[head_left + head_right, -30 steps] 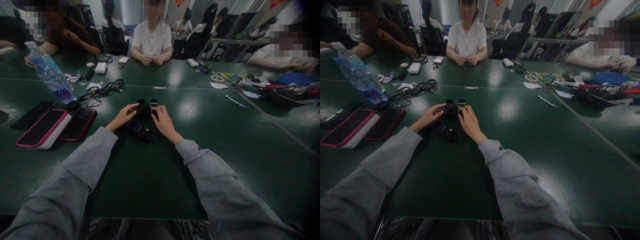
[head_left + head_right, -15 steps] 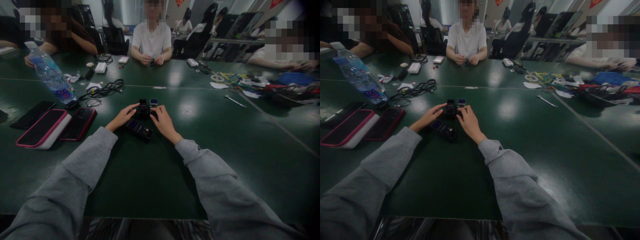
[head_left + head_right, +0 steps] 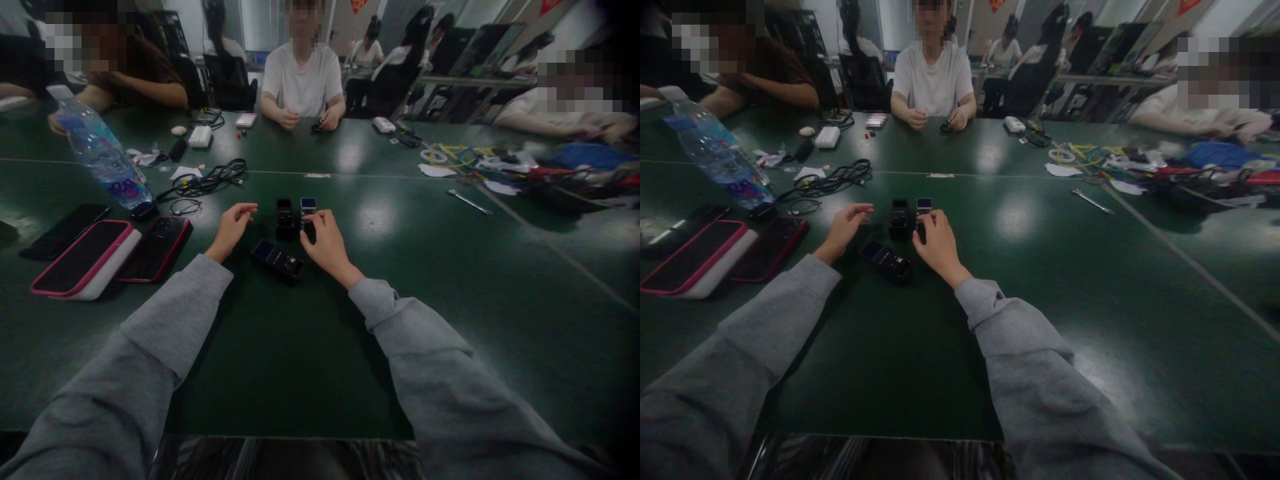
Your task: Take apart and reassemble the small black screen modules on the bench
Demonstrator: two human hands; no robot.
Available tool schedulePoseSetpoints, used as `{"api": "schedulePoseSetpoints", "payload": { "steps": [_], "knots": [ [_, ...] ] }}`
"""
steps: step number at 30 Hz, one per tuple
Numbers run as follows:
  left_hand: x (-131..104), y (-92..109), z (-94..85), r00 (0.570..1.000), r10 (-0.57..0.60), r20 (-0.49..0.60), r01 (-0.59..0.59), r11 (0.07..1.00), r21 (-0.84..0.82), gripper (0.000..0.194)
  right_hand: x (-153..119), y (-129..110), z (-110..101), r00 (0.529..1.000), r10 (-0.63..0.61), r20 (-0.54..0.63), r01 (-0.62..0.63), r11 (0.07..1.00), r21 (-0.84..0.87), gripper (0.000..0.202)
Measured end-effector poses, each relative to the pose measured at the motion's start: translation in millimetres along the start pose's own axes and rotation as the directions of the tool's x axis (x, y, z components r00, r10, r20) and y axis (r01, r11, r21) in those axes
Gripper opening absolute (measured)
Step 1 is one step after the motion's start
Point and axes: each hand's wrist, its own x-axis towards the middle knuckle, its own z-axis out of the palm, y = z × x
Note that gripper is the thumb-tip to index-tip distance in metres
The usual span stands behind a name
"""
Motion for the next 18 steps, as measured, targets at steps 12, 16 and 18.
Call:
{"api": "schedulePoseSetpoints", "payload": {
  "steps": [12, 16, 18],
  "knots": [
    [2.5, -9.6, 2.9, 0.996, 0.045, 0.082, -0.052, 0.996, 0.078, 0.028, -0.4, 2.7, 1.8, 1.000, -0.016, 0.027, 0.017, 0.999, -0.046, 0.030],
    [1.8, -8.0, 2.4, 0.995, 0.039, 0.093, -0.047, 0.995, 0.089, 0.028, -0.1, 2.1, 0.6, 0.999, -0.013, 0.030, 0.014, 0.999, -0.040, 0.030],
    [1.3, -7.2, 2.1, 0.994, 0.038, 0.098, -0.048, 0.994, 0.100, 0.029, -0.2, 2.3, 0.6, 1.000, -0.009, 0.030, 0.010, 0.999, -0.034, 0.030]
  ]
}}
